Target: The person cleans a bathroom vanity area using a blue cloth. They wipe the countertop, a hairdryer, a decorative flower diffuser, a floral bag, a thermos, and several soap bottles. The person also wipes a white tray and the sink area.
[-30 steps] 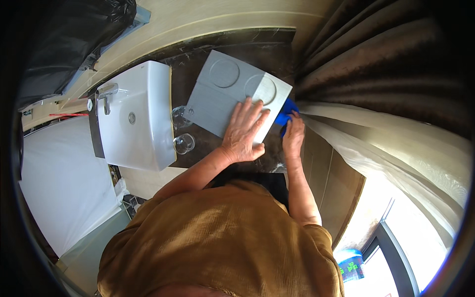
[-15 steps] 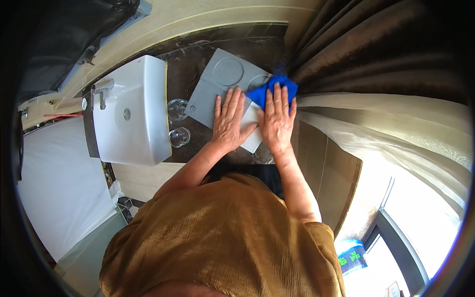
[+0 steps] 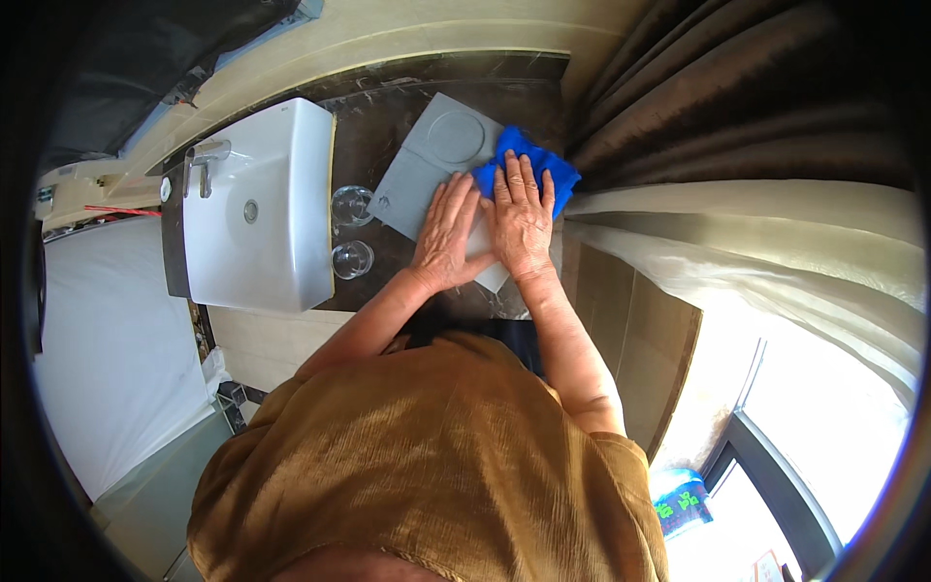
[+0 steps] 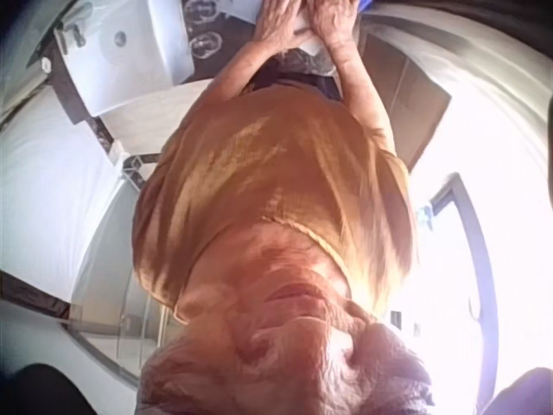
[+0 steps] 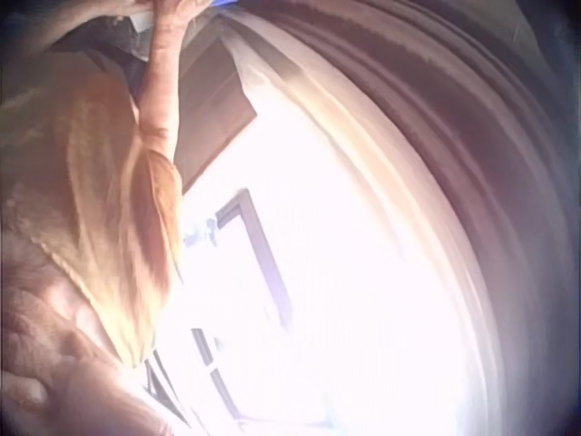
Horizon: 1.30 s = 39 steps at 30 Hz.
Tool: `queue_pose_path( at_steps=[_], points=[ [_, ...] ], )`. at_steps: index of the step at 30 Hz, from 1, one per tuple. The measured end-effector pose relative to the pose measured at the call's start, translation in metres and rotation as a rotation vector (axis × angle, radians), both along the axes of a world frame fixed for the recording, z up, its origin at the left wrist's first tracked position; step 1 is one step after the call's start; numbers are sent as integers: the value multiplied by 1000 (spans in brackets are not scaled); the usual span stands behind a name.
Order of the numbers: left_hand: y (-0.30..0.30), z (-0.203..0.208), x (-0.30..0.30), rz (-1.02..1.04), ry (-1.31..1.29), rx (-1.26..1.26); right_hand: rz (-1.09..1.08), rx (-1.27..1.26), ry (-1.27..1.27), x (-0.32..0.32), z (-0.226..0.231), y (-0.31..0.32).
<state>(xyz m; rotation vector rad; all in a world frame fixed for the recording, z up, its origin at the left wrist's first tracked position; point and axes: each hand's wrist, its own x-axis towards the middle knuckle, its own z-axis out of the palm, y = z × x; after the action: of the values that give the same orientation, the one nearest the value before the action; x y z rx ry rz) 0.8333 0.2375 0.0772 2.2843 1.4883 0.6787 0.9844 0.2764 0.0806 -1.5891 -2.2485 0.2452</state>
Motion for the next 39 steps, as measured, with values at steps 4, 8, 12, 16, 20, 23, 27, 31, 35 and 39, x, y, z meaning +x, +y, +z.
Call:
queue_pose_path(
  at_steps=[4,8,12,16,20,23,27,31,35,39],
  points=[
    [-2,1,-8,-36,-45,5,209,23,134,33,4,-13],
    [-3,5,-11,-33,-5,-11,135,59,60,45,5,-14],
    [-8,3,-10,11,72,1,-28,70,-20,21,-2,-3],
    [-11,3,-7,28,147,-3,-76,65,-96,0,-6,12],
    [-13,1,-5,84,61,-38,61,69,11,-26,-8,32],
    [-18,-4,-8,192,-17,-24,180,46,-40,-43,-7,45],
    [-31,-10,-27,216,60,-17,350,31,31,-41,-5,39],
    [-32,-1,-31,219,48,1,292,47,11,-27,3,43],
    [-31,-1,-30,285,-14,-12,159,139,-14,-57,-13,54],
    [-34,3,-37,461,22,-73,207,99,3,-75,-19,47]
  ],
)
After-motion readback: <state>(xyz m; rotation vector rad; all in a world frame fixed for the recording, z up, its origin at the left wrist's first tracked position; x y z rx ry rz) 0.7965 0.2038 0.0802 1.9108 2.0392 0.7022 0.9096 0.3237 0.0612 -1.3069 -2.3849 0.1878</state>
